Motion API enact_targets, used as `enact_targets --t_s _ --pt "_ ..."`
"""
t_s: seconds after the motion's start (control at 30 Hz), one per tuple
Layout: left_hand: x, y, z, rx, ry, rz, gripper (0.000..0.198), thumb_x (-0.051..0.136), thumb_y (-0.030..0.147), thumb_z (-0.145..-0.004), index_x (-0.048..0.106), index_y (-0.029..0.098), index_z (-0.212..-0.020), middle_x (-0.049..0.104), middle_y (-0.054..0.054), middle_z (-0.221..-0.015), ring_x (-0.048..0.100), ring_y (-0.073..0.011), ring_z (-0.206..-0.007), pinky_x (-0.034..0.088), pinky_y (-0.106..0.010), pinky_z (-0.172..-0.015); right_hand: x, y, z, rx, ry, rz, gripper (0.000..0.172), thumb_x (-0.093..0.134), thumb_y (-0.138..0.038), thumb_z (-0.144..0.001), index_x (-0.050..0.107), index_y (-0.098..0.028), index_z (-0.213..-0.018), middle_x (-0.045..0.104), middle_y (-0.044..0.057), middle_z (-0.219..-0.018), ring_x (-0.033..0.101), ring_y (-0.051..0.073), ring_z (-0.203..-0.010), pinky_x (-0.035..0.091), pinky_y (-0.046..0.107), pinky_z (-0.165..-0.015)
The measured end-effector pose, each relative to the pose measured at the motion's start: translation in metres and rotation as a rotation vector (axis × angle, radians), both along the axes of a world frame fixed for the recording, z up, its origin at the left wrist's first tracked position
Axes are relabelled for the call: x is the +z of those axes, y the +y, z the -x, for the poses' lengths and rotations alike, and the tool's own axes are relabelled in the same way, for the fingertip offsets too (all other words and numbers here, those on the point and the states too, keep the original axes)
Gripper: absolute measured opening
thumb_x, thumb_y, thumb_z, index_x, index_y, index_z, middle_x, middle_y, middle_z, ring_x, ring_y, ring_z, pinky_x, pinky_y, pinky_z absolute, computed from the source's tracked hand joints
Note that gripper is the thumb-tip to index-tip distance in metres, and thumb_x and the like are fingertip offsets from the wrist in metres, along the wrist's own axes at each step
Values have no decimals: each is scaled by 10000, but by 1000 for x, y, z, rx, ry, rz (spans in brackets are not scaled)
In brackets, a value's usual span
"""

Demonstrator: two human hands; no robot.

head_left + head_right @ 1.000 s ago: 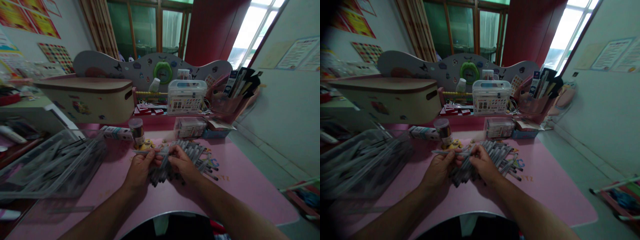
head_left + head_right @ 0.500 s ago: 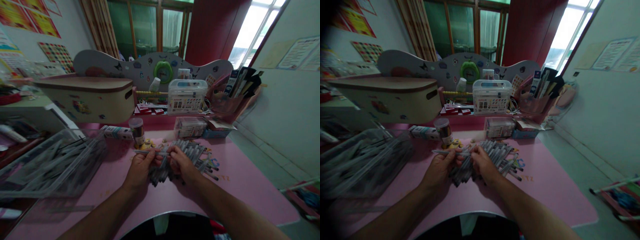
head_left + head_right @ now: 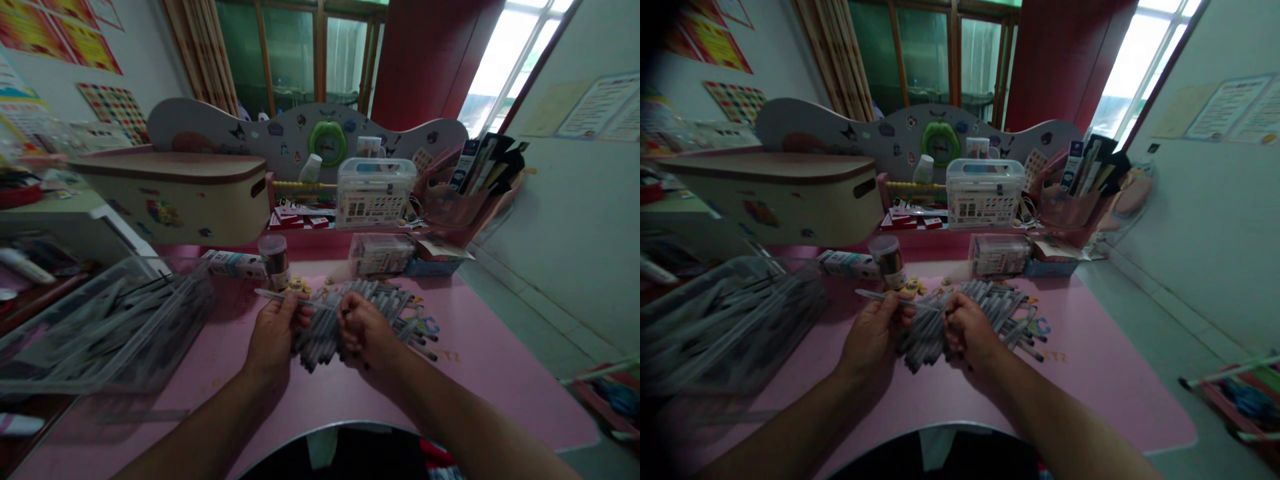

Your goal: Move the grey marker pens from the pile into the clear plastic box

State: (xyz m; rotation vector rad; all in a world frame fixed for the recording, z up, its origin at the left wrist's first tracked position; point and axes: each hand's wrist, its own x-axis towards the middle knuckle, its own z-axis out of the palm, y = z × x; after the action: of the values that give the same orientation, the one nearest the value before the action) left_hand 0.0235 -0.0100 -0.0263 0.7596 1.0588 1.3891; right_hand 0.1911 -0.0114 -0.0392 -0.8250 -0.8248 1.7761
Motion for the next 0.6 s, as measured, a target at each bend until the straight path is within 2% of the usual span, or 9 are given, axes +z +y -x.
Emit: enact_targets --t_s 0.07,0.13,0.2,0.3,0.37,0.47,0.53,0.6 --pt "-1 -2 -1 -15 10 -9 369 725 503 -790 670 153 -893 655 10 -654 546 -84 -495 433 -186 -489 1 -1 -1 73 88 55 240 624 -272 -645 497 -229 -844 587 -67 -661 352 52 -367 154 148 -322" --pt "-1 -6 -3 -29 33 -14 350 731 491 -787 664 158 -873 639 17 -646 543 -89 -494 435 -193 -485 2 -2 -1 103 99 90 272 653 -350 -692 534 -217 -898 608 -48 -689 375 52 -378 140 148 -320" --pt "0 -9 -5 -30 61 -19 322 733 469 -792 661 160 -852 611 29 -628 533 -90 -489 425 -192 -473 2 -3 0 124 31 111 297 695 -421 -733 553 -195 -864 563 -61 -611 326 38 -361 113 153 -318" --pt "3 -9 -5 -5 54 -26 281 707 450 -824 654 174 -845 596 36 -619 532 -100 -482 409 -192 -445 5 -5 2 193 -79 122 340 751 -444 -749 531 -184 -757 419 -112 -487 226 20 -348 102 154 -328" --pt "8 -2 -1 53 -36 -67 250 661 418 -867 645 173 -822 635 13 -668 596 -123 -551 469 -209 -497 8 -6 2 223 -104 122 368 771 -455 -742 520 -186 -742 361 -130 -464 199 19 -356 107 151 -335" --pt "19 17 12 196 -256 -115 285 520 325 -955 614 155 -746 665 -25 -715 663 -150 -670 562 -270 -657 11 -6 1 248 -108 125 409 789 -482 -722 493 -201 -749 335 -144 -453 174 22 -357 102 149 -337" --pt "27 31 22 304 -387 -64 340 420 277 -996 584 157 -723 646 -26 -681 653 -145 -640 578 -299 -683 11 -4 -1 234 -107 132 441 799 -492 -707 455 -219 -751 326 -152 -448 161 26 -352 98 149 -334" --pt "33 41 31 389 -481 18 381 345 261 -1020 560 161 -723 627 -26 -663 628 -130 -600 571 -277 -639 9 -1 -3 190 -108 132 465 793 -503 -709 417 -234 -751 322 -157 -445 151 30 -347 94 149 -329"
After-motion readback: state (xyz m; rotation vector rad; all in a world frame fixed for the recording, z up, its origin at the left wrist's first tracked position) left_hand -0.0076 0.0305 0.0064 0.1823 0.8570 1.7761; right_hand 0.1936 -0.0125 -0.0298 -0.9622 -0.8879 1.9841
